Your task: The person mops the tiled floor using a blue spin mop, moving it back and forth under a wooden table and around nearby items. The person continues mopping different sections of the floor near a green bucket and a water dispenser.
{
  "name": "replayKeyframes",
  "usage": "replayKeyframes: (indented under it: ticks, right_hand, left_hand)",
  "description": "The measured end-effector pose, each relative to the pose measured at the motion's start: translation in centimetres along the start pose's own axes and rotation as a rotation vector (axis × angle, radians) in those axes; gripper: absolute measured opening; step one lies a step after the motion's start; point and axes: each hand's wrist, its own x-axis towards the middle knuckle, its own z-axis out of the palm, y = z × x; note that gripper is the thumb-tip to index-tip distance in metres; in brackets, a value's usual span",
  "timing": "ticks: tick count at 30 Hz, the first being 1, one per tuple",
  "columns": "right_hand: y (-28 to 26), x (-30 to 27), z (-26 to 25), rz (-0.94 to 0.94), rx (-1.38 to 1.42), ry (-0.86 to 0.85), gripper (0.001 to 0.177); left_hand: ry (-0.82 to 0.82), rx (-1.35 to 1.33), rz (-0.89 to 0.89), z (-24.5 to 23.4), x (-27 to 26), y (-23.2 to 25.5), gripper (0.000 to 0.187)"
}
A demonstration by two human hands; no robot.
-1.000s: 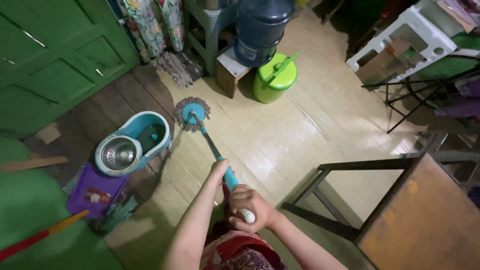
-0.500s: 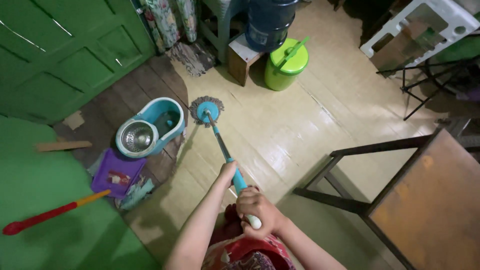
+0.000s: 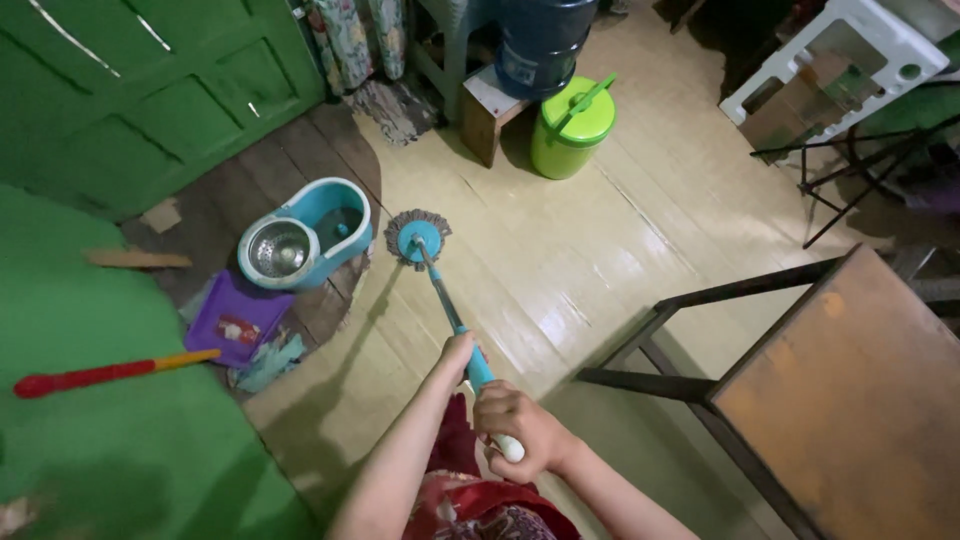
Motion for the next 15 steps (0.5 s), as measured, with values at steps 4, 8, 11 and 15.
replayKeyframes:
  ticks: [4, 8, 11, 15]
  right_hand:
    - [-1.8, -4.2, 0.9, -0.015, 0.004, -0.028, 0.006]
    - [-3.9, -7.9, 2.1, 0.014, 0.022, -0.089, 0.007]
    - [-5.7, -10.5, 2.6, -0.023, 0.034, -0.138, 0.008]
    - [-6.8, -14.1, 4.0, -0.065, 0.029, -0.195, 0.014]
  left_hand:
    - [0.049, -0.004, 0.017, 0.8, -2.3, -4.2, 0.027]
    - [0.115, -0.099, 0.009, 1.5, -3.9, -9.1, 0.027]
    - [0.151, -0.15, 0.038, 1.9, -6.7, -11.9, 0.027]
    - [0.192, -0.131, 0.068, 1.9, -7.0, -16.9, 0.03]
